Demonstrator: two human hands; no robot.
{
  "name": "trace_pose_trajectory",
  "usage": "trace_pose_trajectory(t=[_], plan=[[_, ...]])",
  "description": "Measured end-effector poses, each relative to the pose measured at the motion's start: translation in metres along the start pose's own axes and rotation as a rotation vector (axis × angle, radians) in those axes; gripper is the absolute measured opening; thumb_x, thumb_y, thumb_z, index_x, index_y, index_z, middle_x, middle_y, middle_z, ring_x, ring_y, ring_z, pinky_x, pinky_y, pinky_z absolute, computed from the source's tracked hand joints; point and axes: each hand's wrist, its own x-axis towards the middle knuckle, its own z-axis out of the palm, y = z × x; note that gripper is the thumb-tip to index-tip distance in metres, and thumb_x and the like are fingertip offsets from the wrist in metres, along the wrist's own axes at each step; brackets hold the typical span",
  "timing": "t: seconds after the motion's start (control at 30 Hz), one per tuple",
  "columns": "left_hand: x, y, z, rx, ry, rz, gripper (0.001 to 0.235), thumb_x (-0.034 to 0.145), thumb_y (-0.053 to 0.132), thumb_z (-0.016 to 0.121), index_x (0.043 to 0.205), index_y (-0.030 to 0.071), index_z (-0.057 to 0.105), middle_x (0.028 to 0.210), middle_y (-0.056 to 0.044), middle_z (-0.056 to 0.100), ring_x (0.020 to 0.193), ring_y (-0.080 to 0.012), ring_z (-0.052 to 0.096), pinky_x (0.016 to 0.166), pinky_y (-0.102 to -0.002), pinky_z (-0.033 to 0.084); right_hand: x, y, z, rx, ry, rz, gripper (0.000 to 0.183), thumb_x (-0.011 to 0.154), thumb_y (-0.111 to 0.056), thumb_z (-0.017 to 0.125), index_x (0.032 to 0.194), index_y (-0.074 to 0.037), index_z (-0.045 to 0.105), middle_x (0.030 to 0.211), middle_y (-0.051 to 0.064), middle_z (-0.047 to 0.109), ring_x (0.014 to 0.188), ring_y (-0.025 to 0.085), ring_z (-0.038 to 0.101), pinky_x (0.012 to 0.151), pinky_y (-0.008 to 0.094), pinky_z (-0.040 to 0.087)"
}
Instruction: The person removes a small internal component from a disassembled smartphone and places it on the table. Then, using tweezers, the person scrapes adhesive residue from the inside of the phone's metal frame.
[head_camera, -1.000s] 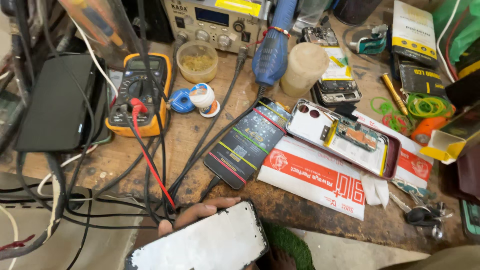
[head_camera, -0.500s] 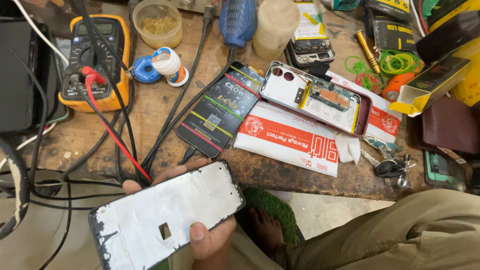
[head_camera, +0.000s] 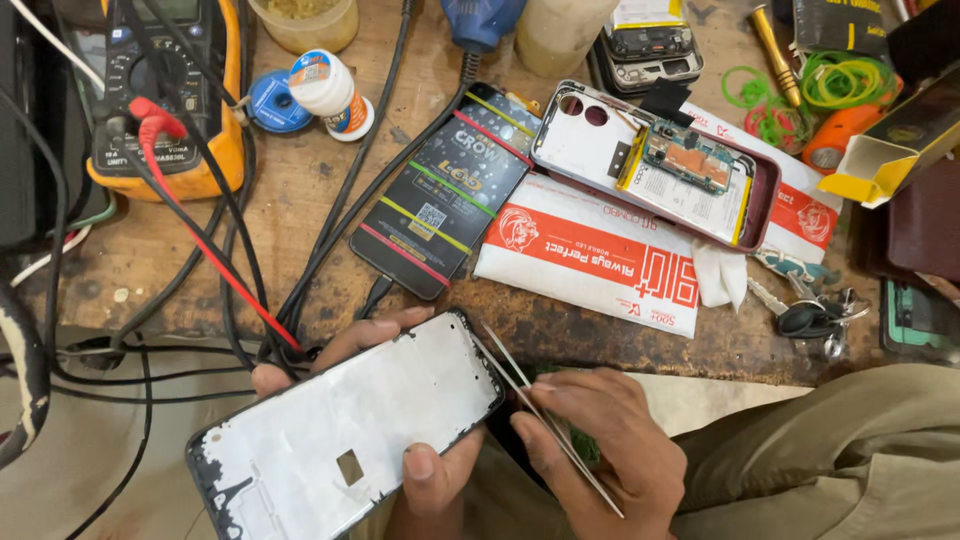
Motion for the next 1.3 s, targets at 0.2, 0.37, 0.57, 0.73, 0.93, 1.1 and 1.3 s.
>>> trace_pose_trajectory(t=[0.2, 0.37, 0.57, 0.73, 0.93, 1.1, 1.3], plan=[[0.005, 0.005, 0.010, 0.101, 0.028, 0.018, 0.110, 0.092, 0.034, 0.083, 0.166, 0.023, 0.002, 0.123, -0.026, 0.052, 0.109, -0.0401, 0.061, 0.098, -0.054, 0.056, 0.007, -0.001, 0.004, 0.014, 0.008, 0.039, 0.031, 0.070, 0.003, 0.087, 0.099, -0.001, 0.076, 0.098, 0.011, 0.076, 0.099, 0.024, 0.075, 0.092, 0.035, 0.059], [0.007, 0.015, 0.012, 0.231, -0.028, -0.001, 0.108, 0.093, 0.035, 0.082, 0.167, 0.025, 0.003, 0.125, -0.026, 0.052, 0.110, -0.0371, 0.059, 0.101, -0.051, 0.053, 0.013, -0.005, 0.005, -0.012, 0.036, 0.014, 0.028, 0.071, 0.004, 0.085, 0.094, -0.004, 0.071, 0.099, 0.011, 0.077, 0.095, 0.022, 0.078, 0.088, 0.034, 0.060], [0.009, 0.024, 0.012, 0.275, -0.098, -0.079, 0.112, 0.094, 0.035, 0.082, 0.166, 0.028, -0.004, 0.132, -0.026, 0.049, 0.114, -0.0346, 0.057, 0.100, -0.049, 0.055, 0.013, -0.009, 0.008, -0.046, 0.050, 0.022, 0.026, 0.072, 0.003, 0.084, 0.093, -0.005, 0.070, 0.096, 0.010, 0.078, 0.090, 0.020, 0.079, 0.083, 0.030, 0.061], [0.014, 0.036, 0.014, 0.299, -0.151, -0.184, 0.110, 0.095, 0.033, 0.082, 0.164, 0.027, -0.003, 0.134, -0.026, 0.048, 0.115, -0.0333, 0.055, 0.103, -0.050, 0.054, 0.019, -0.019, 0.017, -0.087, 0.084, 0.056, 0.026, 0.072, 0.004, 0.084, 0.093, -0.004, 0.071, 0.095, 0.010, 0.078, 0.089, 0.020, 0.078, 0.081, 0.029, 0.061], [0.011, 0.033, 0.013, 0.248, -0.138, -0.139, 0.111, 0.098, 0.032, 0.083, 0.162, 0.029, -0.008, 0.131, -0.022, 0.049, 0.118, -0.0324, 0.056, 0.103, -0.047, 0.053, 0.027, -0.028, 0.019, -0.119, 0.106, 0.064, 0.023, 0.074, 0.003, 0.084, 0.092, -0.004, 0.071, 0.093, 0.010, 0.078, 0.087, 0.019, 0.079, 0.082, 0.029, 0.062], [0.012, 0.035, 0.011, 0.260, -0.127, -0.153, 0.113, 0.095, 0.030, 0.084, 0.168, 0.030, -0.003, 0.129, -0.023, 0.049, 0.115, -0.0335, 0.056, 0.102, -0.048, 0.052, 0.020, -0.029, 0.013, -0.139, 0.055, 0.112, 0.023, 0.071, 0.002, 0.084, 0.089, -0.003, 0.072, 0.092, 0.011, 0.079, 0.087, 0.019, 0.079, 0.083, 0.029, 0.061], [0.011, 0.022, 0.016, 0.134, -0.059, -0.143, 0.111, 0.092, 0.031, 0.085, 0.165, 0.033, 0.001, 0.126, -0.022, 0.049, 0.111, -0.0356, 0.056, 0.100, -0.051, 0.051, 0.019, -0.017, 0.016, 0.055, 0.102, 0.264, 0.021, 0.077, 0.006, 0.080, 0.094, -0.003, 0.072, 0.099, 0.011, 0.080, 0.094, 0.022, 0.080, 0.087, 0.029, 0.063]])
